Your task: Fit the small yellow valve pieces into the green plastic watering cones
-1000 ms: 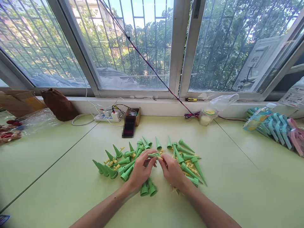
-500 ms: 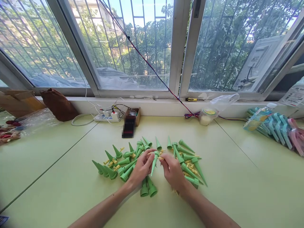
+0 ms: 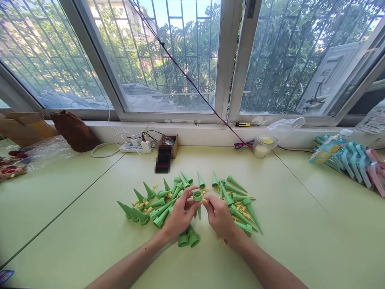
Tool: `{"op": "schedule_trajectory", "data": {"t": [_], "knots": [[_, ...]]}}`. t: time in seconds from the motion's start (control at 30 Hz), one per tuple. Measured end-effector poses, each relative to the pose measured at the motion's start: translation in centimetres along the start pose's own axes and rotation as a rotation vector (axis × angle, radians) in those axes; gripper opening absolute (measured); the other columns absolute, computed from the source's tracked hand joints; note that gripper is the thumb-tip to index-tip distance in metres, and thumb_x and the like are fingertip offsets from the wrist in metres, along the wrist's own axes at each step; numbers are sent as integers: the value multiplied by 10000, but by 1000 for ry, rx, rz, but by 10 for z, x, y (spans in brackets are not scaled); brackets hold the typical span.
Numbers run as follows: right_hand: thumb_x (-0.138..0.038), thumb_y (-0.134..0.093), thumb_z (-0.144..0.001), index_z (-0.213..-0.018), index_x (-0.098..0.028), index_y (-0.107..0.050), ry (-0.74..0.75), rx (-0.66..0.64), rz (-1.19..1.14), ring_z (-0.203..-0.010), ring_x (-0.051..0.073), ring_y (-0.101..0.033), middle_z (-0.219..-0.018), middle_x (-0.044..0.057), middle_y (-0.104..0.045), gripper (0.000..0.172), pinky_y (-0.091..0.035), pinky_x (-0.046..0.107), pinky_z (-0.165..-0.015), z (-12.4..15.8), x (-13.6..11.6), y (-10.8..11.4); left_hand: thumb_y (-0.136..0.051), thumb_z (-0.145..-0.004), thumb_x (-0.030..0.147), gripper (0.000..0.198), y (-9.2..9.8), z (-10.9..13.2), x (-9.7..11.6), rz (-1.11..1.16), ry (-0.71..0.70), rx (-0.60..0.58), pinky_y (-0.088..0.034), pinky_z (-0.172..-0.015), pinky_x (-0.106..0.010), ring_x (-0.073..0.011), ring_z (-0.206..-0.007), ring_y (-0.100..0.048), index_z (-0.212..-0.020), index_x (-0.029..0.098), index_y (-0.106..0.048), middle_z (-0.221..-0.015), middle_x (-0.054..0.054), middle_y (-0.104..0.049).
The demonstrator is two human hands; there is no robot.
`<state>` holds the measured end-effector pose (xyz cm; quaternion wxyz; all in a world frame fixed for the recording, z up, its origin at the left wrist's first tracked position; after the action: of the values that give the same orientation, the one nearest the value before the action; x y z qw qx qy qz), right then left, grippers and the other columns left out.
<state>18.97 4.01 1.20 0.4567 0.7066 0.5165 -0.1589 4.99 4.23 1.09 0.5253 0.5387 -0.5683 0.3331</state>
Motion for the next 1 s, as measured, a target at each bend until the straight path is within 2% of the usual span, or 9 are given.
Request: {"op": "schedule_trajectory", "data": {"t": [0.1, 0.23, 0.37, 0.5, 0.57, 0.63, 0.73, 0.87, 1.0], "knots": [[-339, -402, -1039, -774, -212, -521, -8, -24, -10, -546, 125, -457, -636, -23, -517, 317, -382, 248, -552, -1, 0, 0, -561, -922, 277, 354, -1, 1, 3, -40, -20, 15, -453, -528, -207, -56, -512, -516, -1270, 232, -517, -1014, -43, -670], [-339, -392, -1040, -770, -215, -504, -12, -32, -16, -541, 123, -444, -638, -27, -506, 318, -375, 249, -547, -2, -3, 0, -562, -909, 249, 319, 0, 0, 8, -57, -38, 30, -483, -547, -218, -73, -562, -588, -1226, 228, -529, -1106, -62, -677], [-348, -390, -1040, -809, -218, -521, -24, 15, -12, -530, 131, -439, -621, -27, -498, 295, -375, 259, -537, -1, -4, 2, -611, -888, 275, 382, 1, 1, 12, -79, -47, 51, -524, -617, -245, -109, -616, -629, -1251, 211, -510, -925, -34, -684], [-364, -391, -1044, -860, -214, -552, -34, 61, -24, -541, 143, -476, -617, -17, -512, 286, -394, 267, -545, 1, -1, 3, -604, -893, 353, 346, 2, 0, 7, 41, 33, 102, -512, -535, -215, -118, -635, -639, -1187, 215, -486, -903, -20, -639], [-368, -392, -1045, -878, -213, -560, -33, 81, -30, -555, 145, -495, -621, -17, -511, 283, -403, 265, -554, 3, 1, 4, -588, -909, 415, 296, 5, 0, 3, 103, 79, 164, -456, -453, -182, -86, -536, -588, -1099, 218, -476, -848, 10, -611], [-368, -395, -1045, -876, -215, -560, -33, 91, -33, -568, 145, -508, -630, -18, -514, 282, -409, 262, -562, 3, 3, 4, -553, -931, 486, 298, 6, -1, 0, 148, 114, 187, -353, -378, -150, -59, -401, -473, -1026, 219, -459, -655, 73, -541], [-347, -405, -1041, -873, -214, -563, -10, 64, -33, -588, 145, -514, -660, -10, -535, 266, -414, 261, -569, 3, -1, 3, -486, -940, 593, 382, 2, -3, -2, 225, 165, 111, -251, -326, -140, -62, -310, -372, -1004, 219, -452, -467, 119, -447], [-299, -417, -1035, -877, -208, -577, 63, 16, -37, -598, 138, -508, -690, -4, -548, 243, -415, 253, -582, 2, -12, 1, -458, -915, 672, 477, -4, -1, -4, 318, 252, 12, -298, -313, -159, -83, -307, -428, -1021, 207, -481, -481, 86, -521], [-288, -424, -1032, -868, -208, -585, 61, 16, -48, -581, 134, -501, -664, -14, -540, 244, -407, 247, -583, 3, -14, 2, -521, -906, 636, 460, -4, 0, -4, 352, 250, -13, -341, -342, -168, -92, -343, -491, -1048, 199, -492, -538, 60, -576]]}}
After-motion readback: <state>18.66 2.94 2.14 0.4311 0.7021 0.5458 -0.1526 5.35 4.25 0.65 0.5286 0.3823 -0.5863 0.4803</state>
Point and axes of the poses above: each hand's wrist, its own z-axis away from the middle knuckle, its own y-axis out of the back of the hand, x = y × z, the point moved 6 cm from there along -z, towards the middle knuckle
